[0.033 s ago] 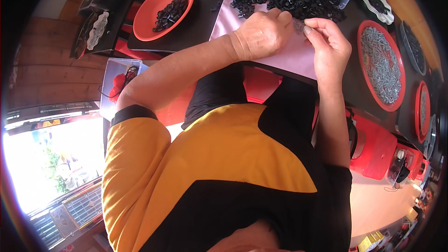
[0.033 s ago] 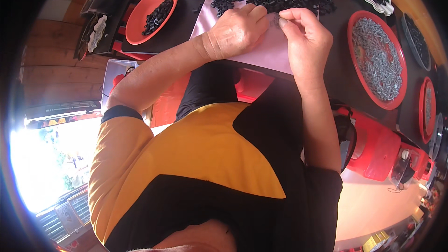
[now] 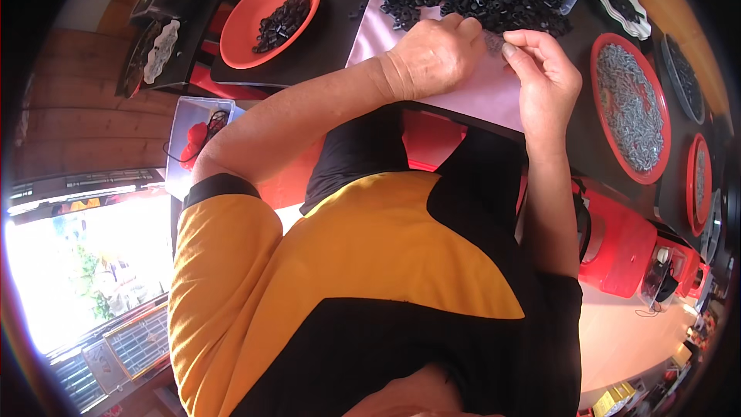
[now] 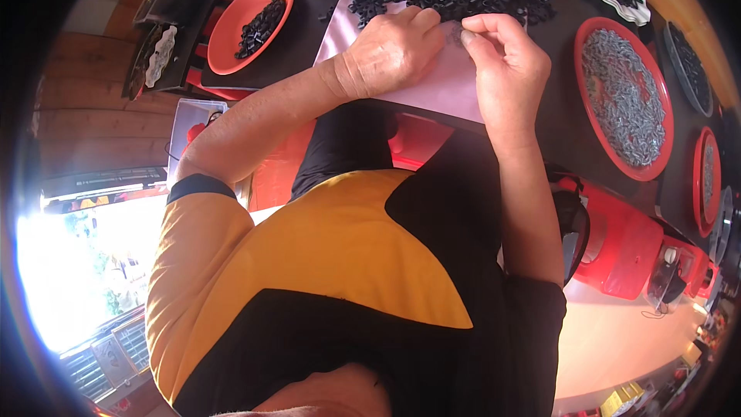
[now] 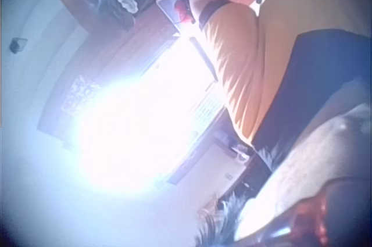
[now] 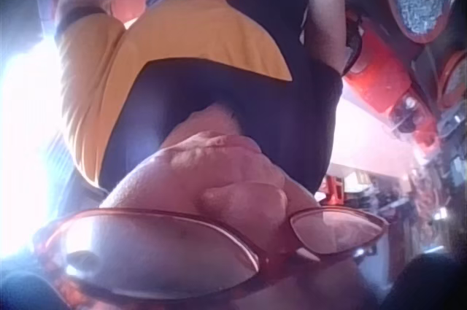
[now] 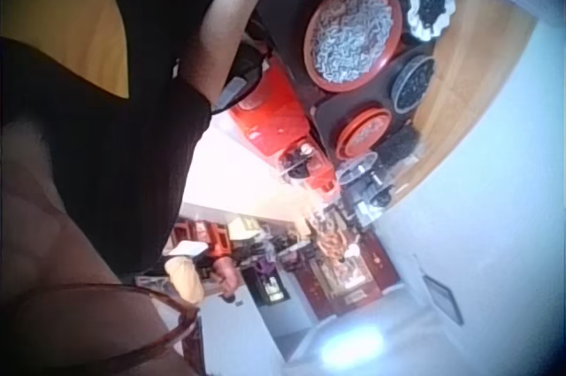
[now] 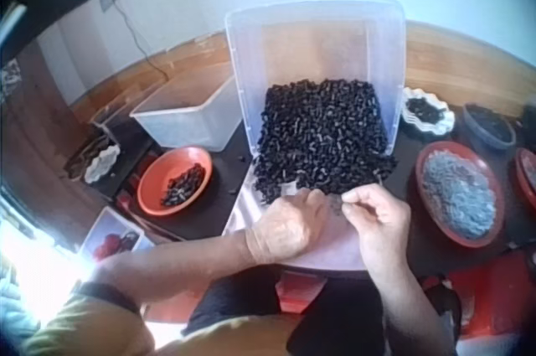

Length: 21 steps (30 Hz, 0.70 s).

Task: The person assembles components by inserting small metal pins into plastic pieces by hand and placing the assembled parts into a bowl.

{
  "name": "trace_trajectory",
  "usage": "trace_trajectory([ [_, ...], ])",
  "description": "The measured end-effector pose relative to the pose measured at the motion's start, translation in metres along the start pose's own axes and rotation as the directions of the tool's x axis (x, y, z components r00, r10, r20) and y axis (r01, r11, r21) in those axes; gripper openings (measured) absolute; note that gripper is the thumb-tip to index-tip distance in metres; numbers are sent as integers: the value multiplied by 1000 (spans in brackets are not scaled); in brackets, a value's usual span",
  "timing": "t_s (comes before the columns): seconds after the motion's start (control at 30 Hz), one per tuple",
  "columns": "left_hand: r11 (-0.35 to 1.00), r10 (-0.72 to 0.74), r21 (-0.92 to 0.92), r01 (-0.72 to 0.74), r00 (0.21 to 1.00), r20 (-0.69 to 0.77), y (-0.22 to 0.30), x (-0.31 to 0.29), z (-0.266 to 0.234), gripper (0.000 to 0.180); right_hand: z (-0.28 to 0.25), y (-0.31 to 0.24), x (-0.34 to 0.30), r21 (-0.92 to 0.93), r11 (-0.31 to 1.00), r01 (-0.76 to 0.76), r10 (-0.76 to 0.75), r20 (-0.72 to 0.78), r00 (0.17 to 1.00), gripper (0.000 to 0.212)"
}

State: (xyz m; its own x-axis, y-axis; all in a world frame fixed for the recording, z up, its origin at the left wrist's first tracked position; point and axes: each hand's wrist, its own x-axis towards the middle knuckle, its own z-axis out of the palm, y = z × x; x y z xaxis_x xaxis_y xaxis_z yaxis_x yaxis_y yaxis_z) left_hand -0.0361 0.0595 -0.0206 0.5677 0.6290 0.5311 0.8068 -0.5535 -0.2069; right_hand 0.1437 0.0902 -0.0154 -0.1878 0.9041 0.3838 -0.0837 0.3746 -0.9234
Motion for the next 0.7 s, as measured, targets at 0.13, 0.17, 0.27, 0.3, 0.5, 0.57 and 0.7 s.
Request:
trace_trajectory([
  [0.13, 969, -183, -174, 178, 983, -15, 4, 0, -4, 10, -5, 2, -1, -18, 1000, 9, -9, -16, 1000, 12],
  [0.17, 953, -226, -214, 214, 974, -31, 4, 1, -4, 11, -6, 3, -2, -18, 1000, 10, -10, -18, 1000, 12],
  [0.27, 955, -219, -215, 204, 974, -50, 5, 4, 0, 10, -6, 3, -3, -4, 1000, -12, 12, -11, 1000, 12],
  [0.3, 955, -219, -214, 204, 974, -50, 5, 4, 1, 10, -6, 2, -3, -4, 1000, -12, 12, -10, 1000, 12],
  [0.5, 978, -172, -122, 170, 985, -9, 4, 6, 1, 9, -7, -1, -4, -28, 999, -16, 16, -15, 1000, 13],
  [0.57, 978, -184, -109, 180, 983, -27, 3, 6, 0, 8, -7, -1, -5, -50, 998, -24, 24, -7, 1000, 12],
  [0.7, 426, -674, -719, 549, 723, 152, 10, 5, -13, 11, 0, -2, -7, -106, 994, 16, -15, 10, 1000, 12],
])
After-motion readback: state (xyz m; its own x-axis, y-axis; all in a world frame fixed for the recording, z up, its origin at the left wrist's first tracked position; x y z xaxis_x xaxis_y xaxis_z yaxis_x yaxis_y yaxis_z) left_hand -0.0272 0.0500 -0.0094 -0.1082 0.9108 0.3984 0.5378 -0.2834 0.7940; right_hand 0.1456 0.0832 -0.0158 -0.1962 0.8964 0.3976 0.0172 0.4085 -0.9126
